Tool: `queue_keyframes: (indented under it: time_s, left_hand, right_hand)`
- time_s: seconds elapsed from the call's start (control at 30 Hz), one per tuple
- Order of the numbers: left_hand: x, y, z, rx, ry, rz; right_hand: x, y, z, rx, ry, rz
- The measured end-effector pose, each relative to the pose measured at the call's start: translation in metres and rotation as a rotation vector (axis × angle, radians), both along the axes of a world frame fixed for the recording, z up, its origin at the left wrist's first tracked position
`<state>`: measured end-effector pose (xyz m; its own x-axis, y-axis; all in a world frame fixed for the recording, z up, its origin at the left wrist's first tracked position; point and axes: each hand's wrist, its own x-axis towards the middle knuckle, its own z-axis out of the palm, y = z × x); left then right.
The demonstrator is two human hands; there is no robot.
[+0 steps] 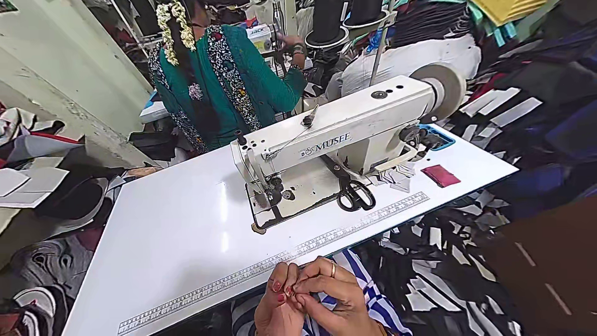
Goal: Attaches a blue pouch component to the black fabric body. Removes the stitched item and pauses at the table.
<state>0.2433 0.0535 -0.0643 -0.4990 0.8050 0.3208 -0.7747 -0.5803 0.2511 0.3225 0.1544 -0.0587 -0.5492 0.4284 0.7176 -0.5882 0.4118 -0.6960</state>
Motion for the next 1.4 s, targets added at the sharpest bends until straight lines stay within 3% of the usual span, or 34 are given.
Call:
queue_keyframes:
  time_s: [0.23,0.47,0.73,1.03,1.4]
  left_hand:
    - [0.003,-0.001,-0.004,-0.025,0.041,-0.012]
    - [0.005,-0.003,0.002,-0.022,0.065,-0.017]
    - [0.006,0.0,0.017,-0.033,0.102,-0.029]
    - [0.007,-0.003,0.015,-0.089,0.065,-0.08]
    - [0.003,-0.004,0.007,-0.088,-0.015,-0.099]
  right_hand:
    - [0.007,0.002,0.001,-0.188,-0.014,0.15]
    - [0.009,0.003,-0.001,-0.214,0.039,0.244]
    - [0.009,0.012,-0.008,-0.664,0.156,0.722]
    - [0.011,0.014,-0.011,-1.04,0.198,0.949]
    - [0.006,0.0,-0.012,-0.97,0.104,0.955]
